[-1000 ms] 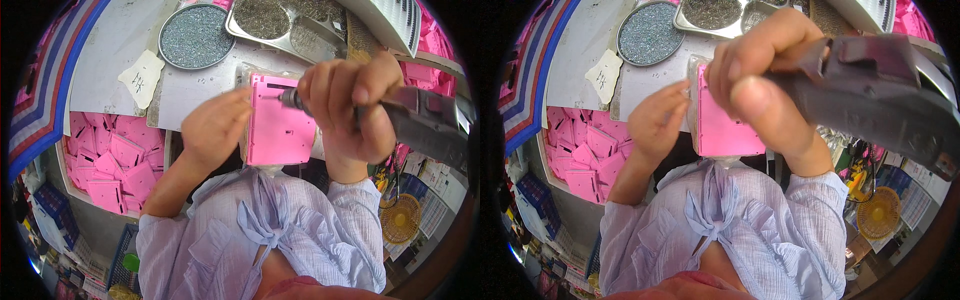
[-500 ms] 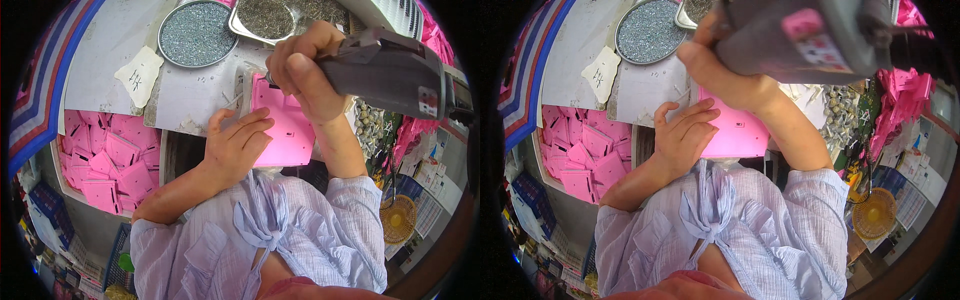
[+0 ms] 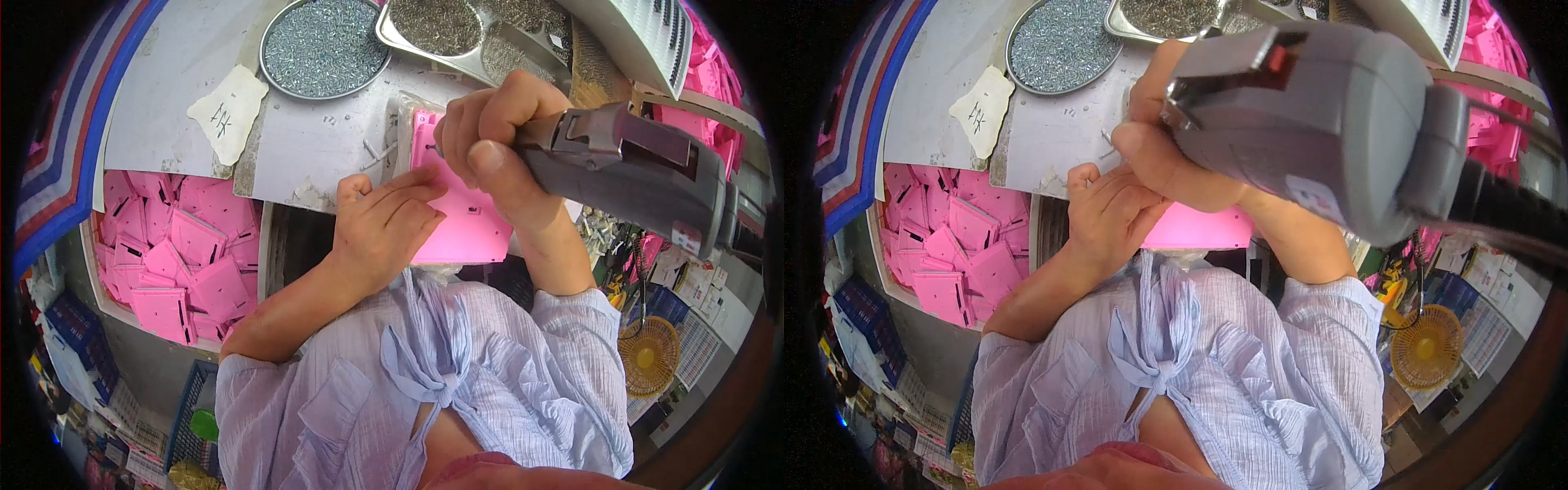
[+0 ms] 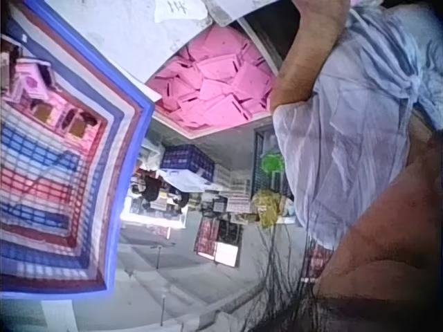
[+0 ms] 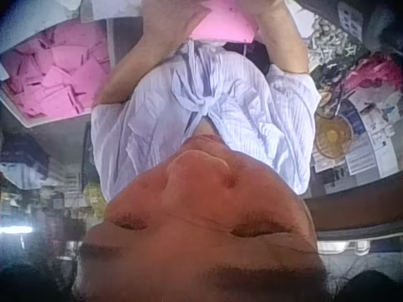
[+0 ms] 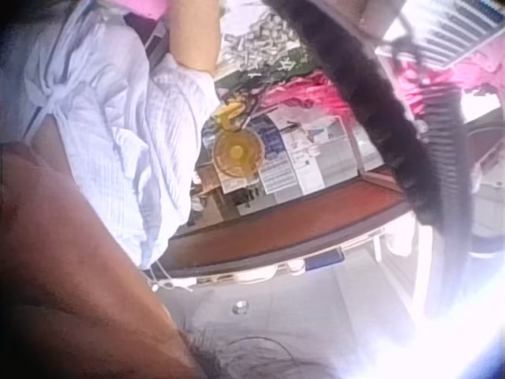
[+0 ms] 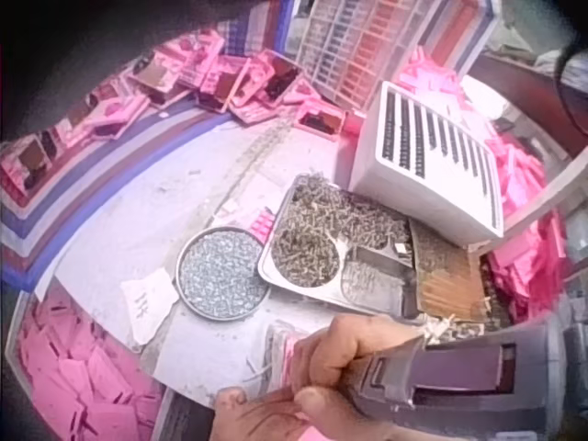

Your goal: Soldering components onto a circuit board and assembling a pink toy case.

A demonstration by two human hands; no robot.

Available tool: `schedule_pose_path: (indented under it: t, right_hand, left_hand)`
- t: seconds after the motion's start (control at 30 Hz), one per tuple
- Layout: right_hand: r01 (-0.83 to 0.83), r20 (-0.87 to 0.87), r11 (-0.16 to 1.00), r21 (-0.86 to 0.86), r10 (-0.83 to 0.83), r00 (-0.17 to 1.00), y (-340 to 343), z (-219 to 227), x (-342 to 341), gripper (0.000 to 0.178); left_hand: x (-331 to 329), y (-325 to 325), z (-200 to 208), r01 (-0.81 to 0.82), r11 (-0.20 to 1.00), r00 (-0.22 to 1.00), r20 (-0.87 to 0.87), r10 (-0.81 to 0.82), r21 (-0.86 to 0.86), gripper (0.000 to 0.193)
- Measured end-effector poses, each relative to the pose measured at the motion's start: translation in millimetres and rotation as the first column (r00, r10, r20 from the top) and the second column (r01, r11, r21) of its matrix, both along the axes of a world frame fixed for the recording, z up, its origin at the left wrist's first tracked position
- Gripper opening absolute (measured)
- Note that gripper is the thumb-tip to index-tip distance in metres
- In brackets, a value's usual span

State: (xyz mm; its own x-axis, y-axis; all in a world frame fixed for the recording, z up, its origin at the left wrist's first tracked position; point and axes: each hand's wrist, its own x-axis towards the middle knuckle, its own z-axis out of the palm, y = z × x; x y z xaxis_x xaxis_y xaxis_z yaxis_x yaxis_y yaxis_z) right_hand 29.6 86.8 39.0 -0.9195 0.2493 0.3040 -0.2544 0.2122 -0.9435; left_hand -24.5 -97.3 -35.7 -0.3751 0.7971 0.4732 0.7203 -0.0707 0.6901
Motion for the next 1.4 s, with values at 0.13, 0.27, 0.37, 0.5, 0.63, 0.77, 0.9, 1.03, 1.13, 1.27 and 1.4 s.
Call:
schedule_pose_path:
  t: [0.13,0.27,0.37,0.5,0.63,0.77,0.9,1.03,1.13,1.27,1.4]
  right_hand:
    - [-0.036,0.026,0.996,-0.087,0.038,0.999,-2,6,-3,0.026]
    - [-0.143,-0.187,0.938,-0.316,0.086,0.978,-10,40,15,0.025]
    - [-0.176,-0.209,0.917,-0.357,0.105,0.972,-17,47,35,0.029]
    - [-0.027,-0.118,0.896,-0.443,-0.028,0.993,-39,52,45,0.033]
    - [-0.012,-0.099,0.886,-0.464,-0.039,0.994,-48,51,49,0.033]
    - [-0.019,-0.1,0.884,-0.468,-0.032,0.994,-52,52,49,0.033]
    - [0.037,-0.052,0.91,-0.413,-0.064,0.997,-58,33,46,0.035]
    - [0.024,0.011,0.924,-0.381,-0.021,1.0,-64,35,41,0.033]
    - [-0.03,0.063,0.969,-0.245,0.047,0.997,-61,34,41,0.028]
    - [-0.093,0.099,0.996,-0.014,0.094,0.991,-65,23,39,0.023]
    - [-0.091,0.113,0.996,-0.002,0.091,0.989,-64,21,42,0.021]
  left_hand:
    - [-5,3,-2,0.031,0.999,0.999,0.037,-0.032,0.023,0.012]
    - [-6,0,-2,0.015,0.999,0.997,0.078,-0.019,0.051,0.013]
    - [-7,-3,2,0.002,0.998,0.995,0.097,-0.008,0.063,0.013]
    - [-4,-8,6,0.007,0.996,0.997,0.071,-0.014,0.088,0.015]
    - [0,-14,10,0.011,0.995,1.0,0.024,-0.013,0.098,0.018]
    - [-6,-23,13,0.121,0.99,0.991,0.042,-0.124,0.067,0.014]
    - [-36,-38,-8,-0.215,0.97,0.953,0.244,0.181,0.118,0.012]
    - [-36,-56,-21,-0.114,0.99,0.927,0.366,0.074,0.088,0.023]
    - [-33,-57,-20,-0.062,0.995,0.969,0.245,0.042,0.075,0.028]
    - [-24,-49,2,-0.092,0.992,0.98,0.169,0.106,-0.086,0.022]
    - [-11,-45,0,-0.09,0.995,0.994,0.057,0.092,-0.038,0.018]
